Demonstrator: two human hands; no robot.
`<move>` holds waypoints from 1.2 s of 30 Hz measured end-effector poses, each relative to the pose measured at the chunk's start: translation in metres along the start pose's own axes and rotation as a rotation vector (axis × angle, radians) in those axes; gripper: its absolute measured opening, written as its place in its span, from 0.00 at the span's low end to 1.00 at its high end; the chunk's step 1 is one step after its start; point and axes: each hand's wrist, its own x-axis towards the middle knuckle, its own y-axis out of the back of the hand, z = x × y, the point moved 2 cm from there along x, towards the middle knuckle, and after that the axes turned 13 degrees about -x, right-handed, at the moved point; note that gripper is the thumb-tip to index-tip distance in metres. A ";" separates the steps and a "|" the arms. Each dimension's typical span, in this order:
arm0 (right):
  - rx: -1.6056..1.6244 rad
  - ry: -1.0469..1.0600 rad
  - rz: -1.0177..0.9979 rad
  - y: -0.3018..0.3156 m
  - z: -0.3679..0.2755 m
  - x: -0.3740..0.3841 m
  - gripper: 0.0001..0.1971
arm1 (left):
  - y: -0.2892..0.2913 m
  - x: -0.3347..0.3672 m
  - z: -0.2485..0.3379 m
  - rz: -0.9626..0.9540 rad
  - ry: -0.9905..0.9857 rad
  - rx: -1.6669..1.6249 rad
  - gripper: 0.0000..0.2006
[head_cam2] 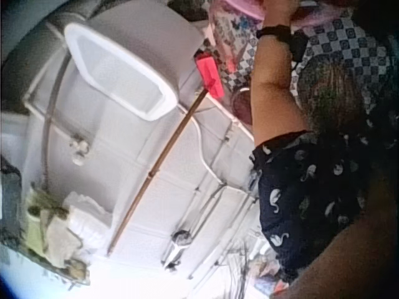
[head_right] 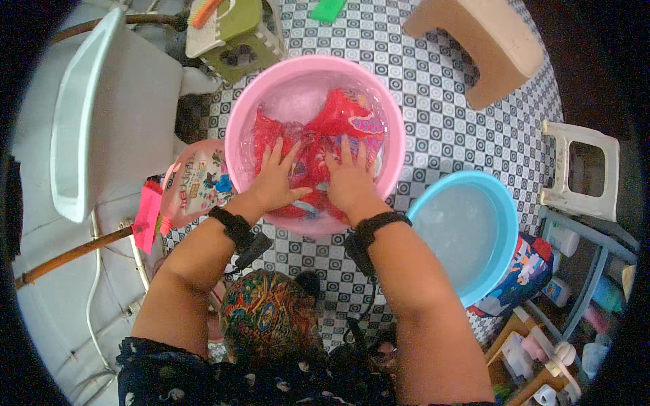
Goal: The person washes clothes in a basin by hand, wrings them out, places them inside a washing machine, and turns a dial on the machine.
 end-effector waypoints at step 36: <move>0.037 0.015 -0.058 -0.017 0.022 0.024 0.22 | 0.005 0.051 -0.001 -0.272 0.014 0.274 0.31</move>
